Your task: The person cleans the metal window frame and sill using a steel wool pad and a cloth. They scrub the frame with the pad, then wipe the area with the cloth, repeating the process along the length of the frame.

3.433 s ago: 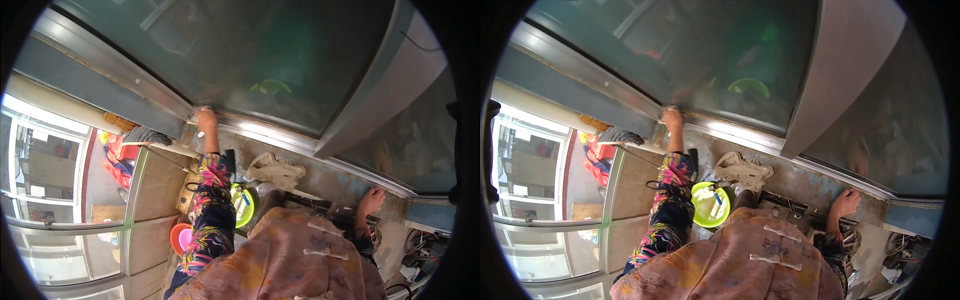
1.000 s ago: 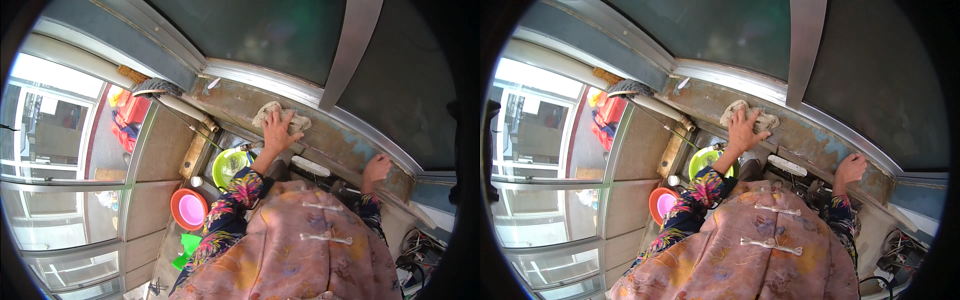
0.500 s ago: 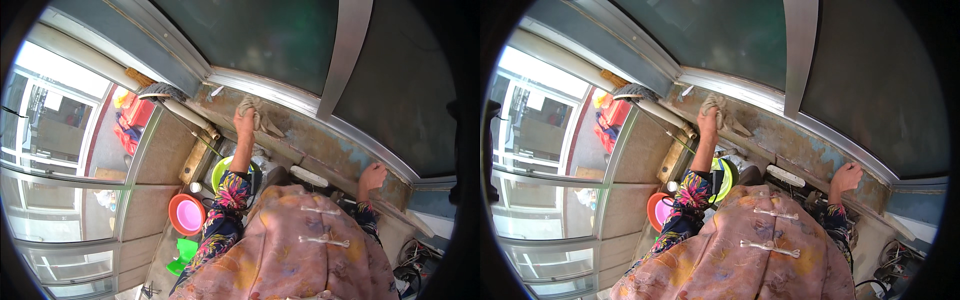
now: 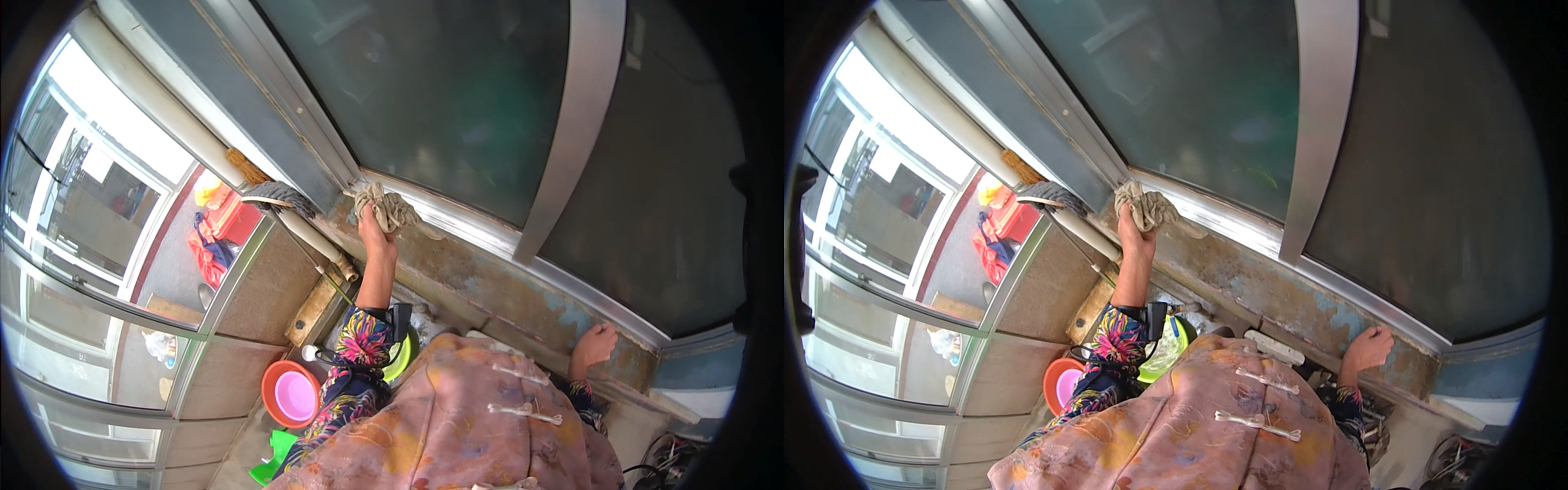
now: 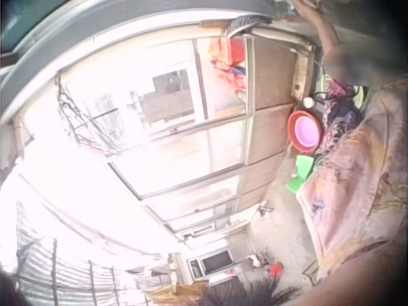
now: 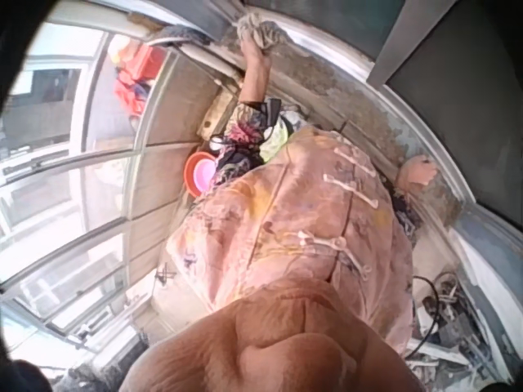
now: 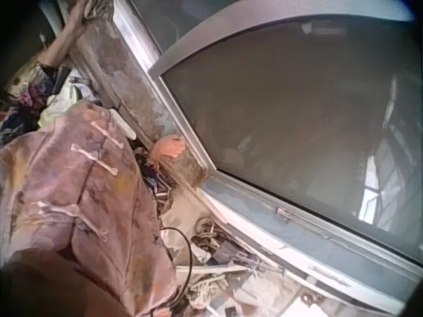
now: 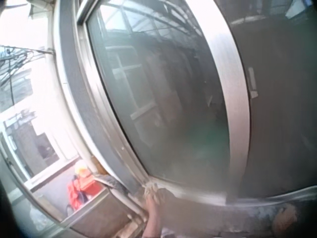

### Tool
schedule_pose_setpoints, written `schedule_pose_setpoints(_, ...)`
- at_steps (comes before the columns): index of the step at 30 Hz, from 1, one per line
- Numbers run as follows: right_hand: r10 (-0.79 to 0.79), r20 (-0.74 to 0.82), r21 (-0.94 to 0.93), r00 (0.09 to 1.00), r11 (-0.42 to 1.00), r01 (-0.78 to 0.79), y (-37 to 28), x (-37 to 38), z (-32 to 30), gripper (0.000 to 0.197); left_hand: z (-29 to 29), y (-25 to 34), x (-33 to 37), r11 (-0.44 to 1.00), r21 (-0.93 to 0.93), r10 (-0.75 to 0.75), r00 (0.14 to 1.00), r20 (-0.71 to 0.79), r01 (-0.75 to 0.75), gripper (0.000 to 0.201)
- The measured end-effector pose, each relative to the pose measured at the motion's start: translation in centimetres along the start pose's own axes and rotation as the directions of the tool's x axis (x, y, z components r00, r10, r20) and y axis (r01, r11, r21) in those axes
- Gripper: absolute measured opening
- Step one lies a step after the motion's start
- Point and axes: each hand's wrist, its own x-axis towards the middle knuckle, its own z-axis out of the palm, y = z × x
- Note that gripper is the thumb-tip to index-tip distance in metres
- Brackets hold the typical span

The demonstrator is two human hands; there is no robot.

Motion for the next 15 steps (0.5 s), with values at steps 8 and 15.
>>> schedule_pose_setpoints(8, 0.014, 0.027, 0.021, 1.000, 1.000, -0.015, 1.1, 0.3, 1.1, 0.014, -3.7, 5.5, 6.3, 0.992, -0.105, 0.067, 0.998, -0.020, -0.068, 0.035)
schedule_pose_setpoints(15, 0.080, 0.130, 0.211, 0.988, 0.972, -0.107, 2.3, 0.7, 1.6, 0.017, -5.2, 10.8, 10.7, 0.990, -0.025, 0.137, 0.987, -0.084, -0.139, 0.038)
